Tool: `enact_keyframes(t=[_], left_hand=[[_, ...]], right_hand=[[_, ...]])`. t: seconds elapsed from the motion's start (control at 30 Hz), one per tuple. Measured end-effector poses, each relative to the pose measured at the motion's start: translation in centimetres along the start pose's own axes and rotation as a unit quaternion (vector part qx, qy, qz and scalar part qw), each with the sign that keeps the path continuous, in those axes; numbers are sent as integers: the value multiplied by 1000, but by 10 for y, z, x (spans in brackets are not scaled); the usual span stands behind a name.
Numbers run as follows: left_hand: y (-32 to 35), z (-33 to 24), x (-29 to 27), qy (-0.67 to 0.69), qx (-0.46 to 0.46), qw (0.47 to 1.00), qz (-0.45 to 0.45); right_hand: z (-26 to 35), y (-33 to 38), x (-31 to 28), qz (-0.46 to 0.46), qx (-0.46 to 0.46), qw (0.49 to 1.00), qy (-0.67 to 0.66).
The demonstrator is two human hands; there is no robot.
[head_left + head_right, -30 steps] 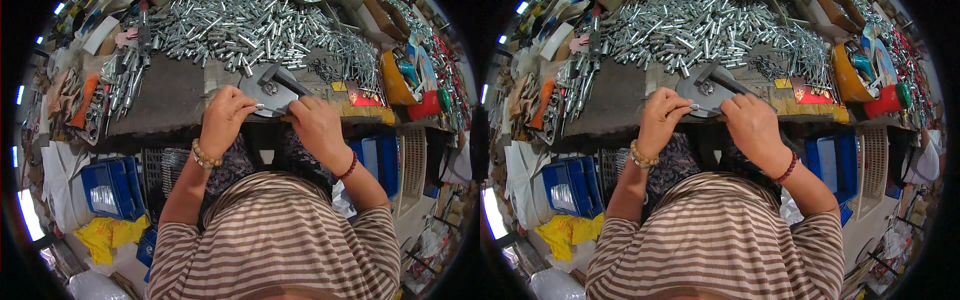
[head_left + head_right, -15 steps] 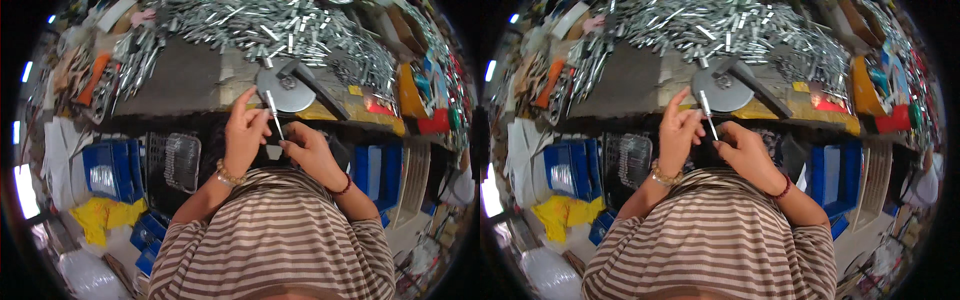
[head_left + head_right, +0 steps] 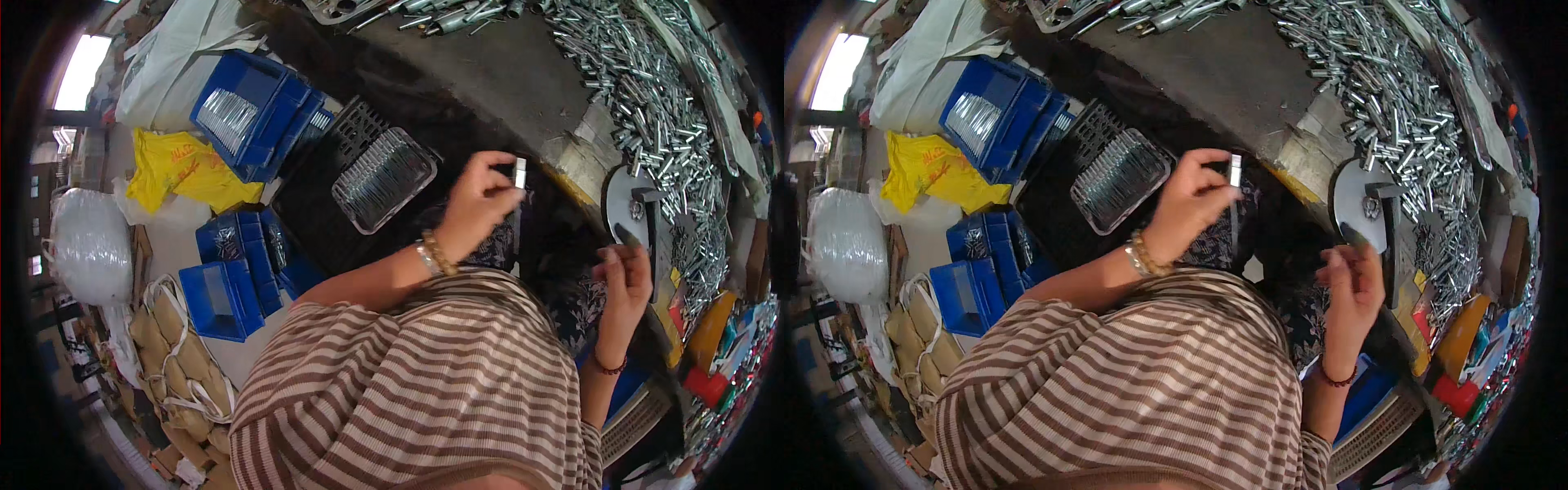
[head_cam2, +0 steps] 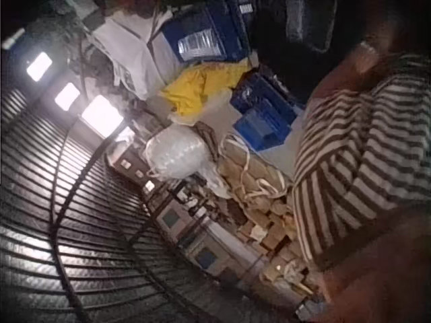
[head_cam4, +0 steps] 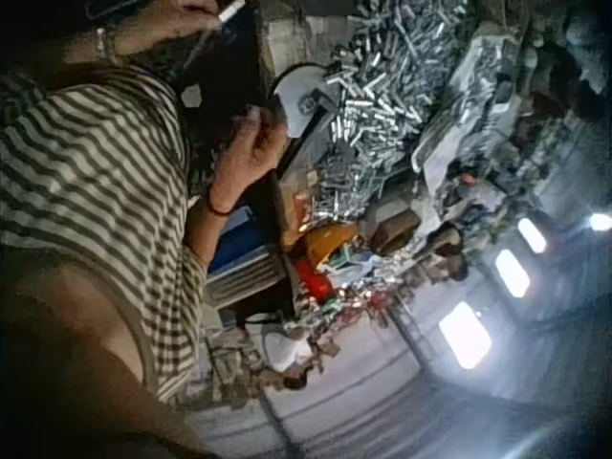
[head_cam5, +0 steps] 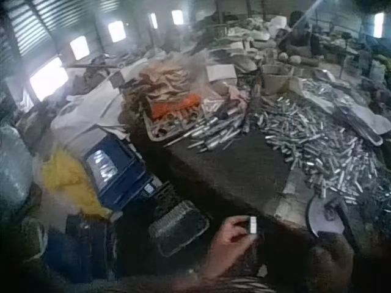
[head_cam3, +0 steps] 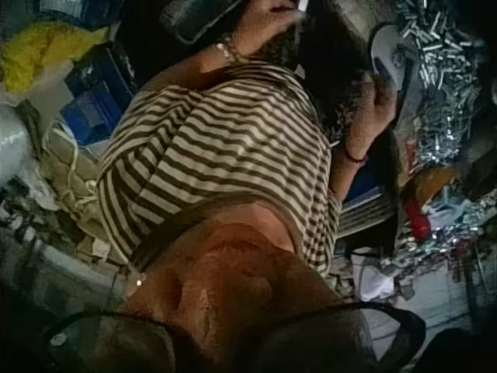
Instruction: The person assembles metal fasteners by hand and with a metal tool on a small round stand, arranges them into a metal tray, and empties the tray onto the table.
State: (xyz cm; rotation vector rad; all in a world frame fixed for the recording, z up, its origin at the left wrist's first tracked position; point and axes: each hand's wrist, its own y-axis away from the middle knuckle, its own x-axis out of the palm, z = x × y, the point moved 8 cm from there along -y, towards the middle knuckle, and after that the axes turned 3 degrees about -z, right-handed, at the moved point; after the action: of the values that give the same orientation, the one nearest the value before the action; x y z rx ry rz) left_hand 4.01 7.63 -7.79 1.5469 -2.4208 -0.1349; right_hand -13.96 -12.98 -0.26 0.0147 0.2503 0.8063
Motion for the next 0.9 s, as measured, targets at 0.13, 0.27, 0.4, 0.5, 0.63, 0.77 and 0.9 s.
enact_keyframes(t=[0.13, 0.27, 0.4, 0.5, 0.63, 0.77, 0.9], left_hand=[[-8, 46, -106, 17, -67, 988, -139], [-20, 131, -221, 33, -98, 959, -264], [-39, 184, -297, -43, -131, 931, -339], [-62, 200, -312, -61, -141, 927, -341], [-90, 241, -353, -126, -168, 907, -365], [-108, 274, -369, -122, -188, 930, -292], [-89, 204, -329, -177, -142, 918, -325]], right_hand=[[-7, -18, -13, -42, 6, 999, 15], [-19, -23, -12, -31, -3, 999, 28], [-15, -21, -12, -34, -9, 999, 25], [-18, -20, -14, -52, 10, 998, 36], [-11, -18, -7, -40, 2, 999, 25], [-20, -19, -9, -45, -5, 999, 27], [-15, -16, -9, -42, 4, 999, 23]])
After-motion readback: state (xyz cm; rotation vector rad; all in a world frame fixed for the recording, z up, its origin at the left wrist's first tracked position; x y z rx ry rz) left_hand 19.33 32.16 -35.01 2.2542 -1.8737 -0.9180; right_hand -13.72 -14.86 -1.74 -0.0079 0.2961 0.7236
